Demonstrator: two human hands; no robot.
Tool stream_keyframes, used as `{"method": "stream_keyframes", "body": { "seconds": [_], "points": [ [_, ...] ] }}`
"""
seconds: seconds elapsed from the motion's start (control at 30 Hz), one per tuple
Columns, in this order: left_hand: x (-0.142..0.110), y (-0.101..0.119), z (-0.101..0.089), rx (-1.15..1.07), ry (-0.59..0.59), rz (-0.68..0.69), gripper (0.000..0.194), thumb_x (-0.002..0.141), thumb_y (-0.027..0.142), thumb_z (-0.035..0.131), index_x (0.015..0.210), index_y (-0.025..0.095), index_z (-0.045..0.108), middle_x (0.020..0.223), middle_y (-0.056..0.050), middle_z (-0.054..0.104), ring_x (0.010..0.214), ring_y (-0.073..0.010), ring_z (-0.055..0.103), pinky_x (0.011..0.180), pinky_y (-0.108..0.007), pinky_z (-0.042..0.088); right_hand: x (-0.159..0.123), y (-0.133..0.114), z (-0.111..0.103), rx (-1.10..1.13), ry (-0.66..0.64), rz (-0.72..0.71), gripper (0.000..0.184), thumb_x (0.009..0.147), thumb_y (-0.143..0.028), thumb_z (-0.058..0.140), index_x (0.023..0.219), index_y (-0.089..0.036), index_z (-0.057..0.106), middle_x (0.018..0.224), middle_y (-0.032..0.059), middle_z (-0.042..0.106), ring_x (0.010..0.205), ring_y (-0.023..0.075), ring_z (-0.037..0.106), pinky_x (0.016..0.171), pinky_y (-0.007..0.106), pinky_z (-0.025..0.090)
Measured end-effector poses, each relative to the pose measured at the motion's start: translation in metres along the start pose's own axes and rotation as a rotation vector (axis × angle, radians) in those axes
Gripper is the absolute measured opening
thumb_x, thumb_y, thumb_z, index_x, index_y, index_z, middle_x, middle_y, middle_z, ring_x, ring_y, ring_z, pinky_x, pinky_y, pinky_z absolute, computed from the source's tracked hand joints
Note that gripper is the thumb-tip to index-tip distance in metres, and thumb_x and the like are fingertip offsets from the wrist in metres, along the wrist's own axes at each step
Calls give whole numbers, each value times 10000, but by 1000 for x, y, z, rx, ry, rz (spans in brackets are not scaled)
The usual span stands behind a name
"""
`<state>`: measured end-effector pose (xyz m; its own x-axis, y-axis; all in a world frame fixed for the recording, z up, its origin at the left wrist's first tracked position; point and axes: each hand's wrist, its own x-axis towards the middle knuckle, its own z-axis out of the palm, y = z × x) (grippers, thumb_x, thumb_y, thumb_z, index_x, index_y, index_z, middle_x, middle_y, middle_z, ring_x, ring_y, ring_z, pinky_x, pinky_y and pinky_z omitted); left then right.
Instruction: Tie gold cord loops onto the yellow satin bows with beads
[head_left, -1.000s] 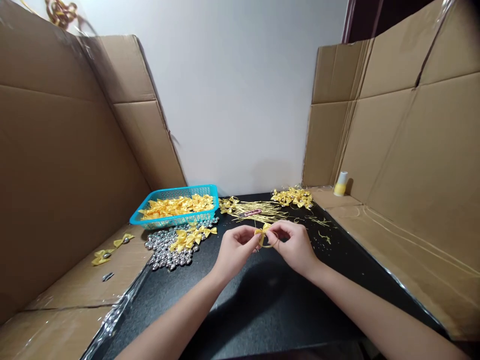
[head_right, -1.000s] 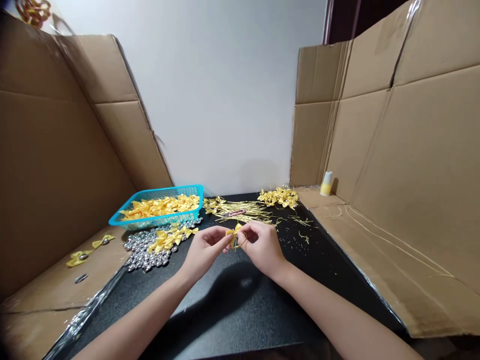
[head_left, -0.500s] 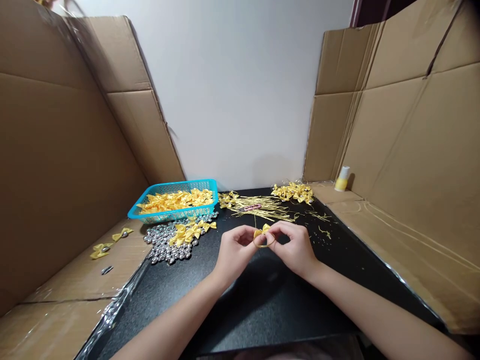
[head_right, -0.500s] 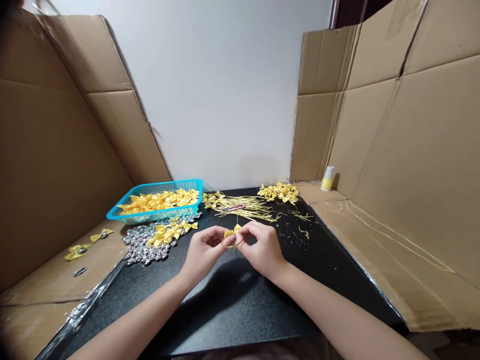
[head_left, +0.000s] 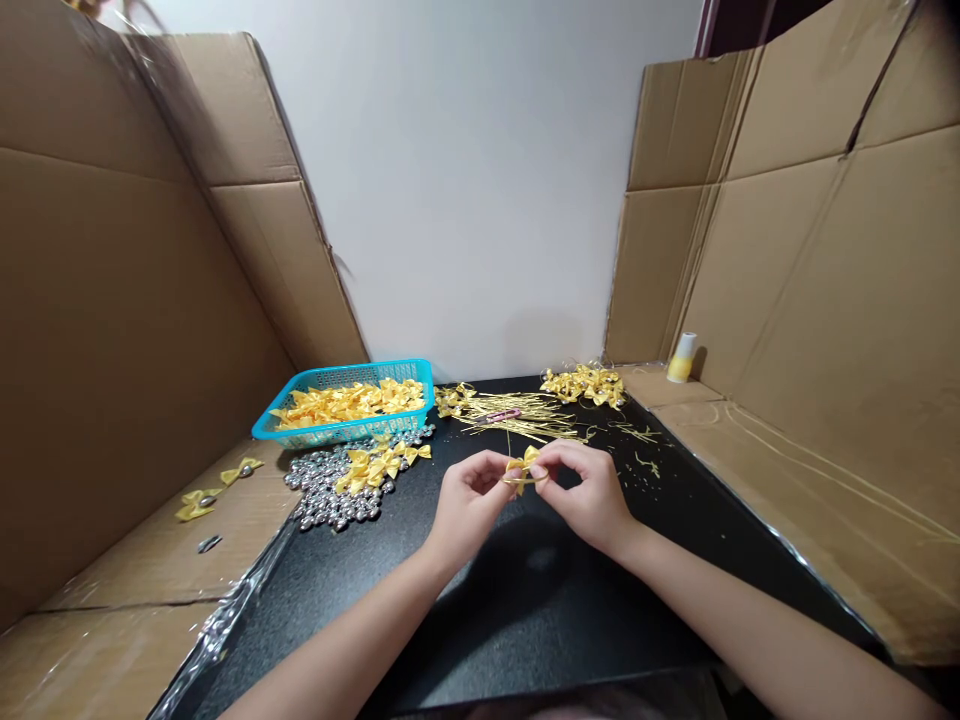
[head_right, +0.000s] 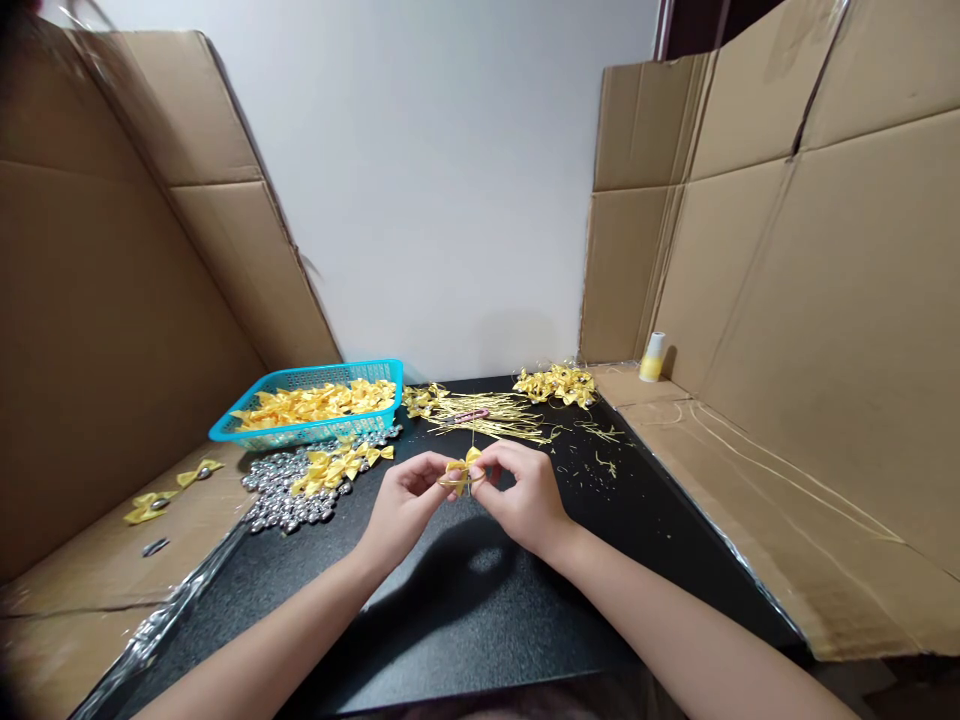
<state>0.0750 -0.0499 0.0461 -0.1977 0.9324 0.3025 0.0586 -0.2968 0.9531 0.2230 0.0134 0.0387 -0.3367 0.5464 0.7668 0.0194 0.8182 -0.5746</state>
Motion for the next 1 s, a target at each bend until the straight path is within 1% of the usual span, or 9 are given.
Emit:
{"method": "stream_keyframes", "body": {
  "seconds": [0.23, 0.5, 0.67, 0.77, 0.83, 0.93, 0.97, 1.0],
  "points": [
    [-3, -5, 1, 55, 19, 39, 191, 710, 307, 767, 775, 139, 703, 744, -44, 718, 677, -147, 641, 646, -223, 509, -2, 0, 1, -44, 19, 11, 81, 792, -144, 618, 717, -166, 636, 715, 20, 656, 591, 116, 566, 572, 221, 457],
    [-3, -11, 0, 120, 46, 50, 184, 733, 313, 751, 779, 138, 720, 742, -56, 725, 679, -163, 648, 641, -232, 510, -4, 2, 4, -85, 4, -1, 79, 801, -152, 612, 726, -165, 633, 715, 23, 651, 589, 117, 554, 560, 224, 437],
    [-4, -14, -1, 169, 61, 96, 164, 744, 299, 734, 796, 145, 719, 752, -54, 724, 698, -171, 655, 662, -243, 520, -5, 3, 6, -145, 13, -17, 92, 816, -176, 607, 734, -173, 647, 726, 24, 670, 598, 128, 564, 600, 248, 430],
    [-4, -14, -1, 209, 78, 115, 155, 753, 297, 714, 783, 144, 715, 732, -51, 720, 674, -164, 647, 637, -237, 513, -5, 3, 7, -179, 17, -26, 89, 822, -176, 607, 745, -177, 651, 735, 14, 678, 602, 123, 568, 641, 258, 423],
    [-3, -13, 0, 221, 102, 118, 146, 752, 290, 705, 759, 144, 710, 699, -42, 710, 640, -153, 631, 603, -224, 496, -6, 1, 8, -214, 43, 3, 111, 819, -196, 622, 710, -172, 629, 698, 7, 658, 582, 118, 543, 633, 257, 405],
    [-2, -11, 1, 219, 149, 110, 130, 747, 271, 691, 726, 143, 697, 656, -29, 694, 595, -137, 608, 559, -207, 465, -9, -4, 10, -228, 88, 67, 287, 823, -271, 649, 575, -167, 550, 549, -15, 549, 509, 103, 462, 550, 238, 349],
    [-2, -10, 1, 219, 164, 106, 127, 745, 266, 688, 716, 142, 692, 644, -26, 689, 584, -135, 603, 549, -205, 458, -11, -5, 11, -216, 88, 66, 324, 828, -292, 652, 549, -168, 542, 508, -22, 509, 492, 100, 440, 533, 235, 335],
    [-2, -10, 1, 221, 175, 104, 125, 743, 261, 685, 708, 142, 687, 637, -24, 686, 578, -134, 601, 544, -203, 455, -14, -7, 12, -198, 78, 44, 320, 837, -299, 647, 555, -169, 566, 490, -25, 496, 486, 100, 434, 530, 234, 333]
  ]
}}
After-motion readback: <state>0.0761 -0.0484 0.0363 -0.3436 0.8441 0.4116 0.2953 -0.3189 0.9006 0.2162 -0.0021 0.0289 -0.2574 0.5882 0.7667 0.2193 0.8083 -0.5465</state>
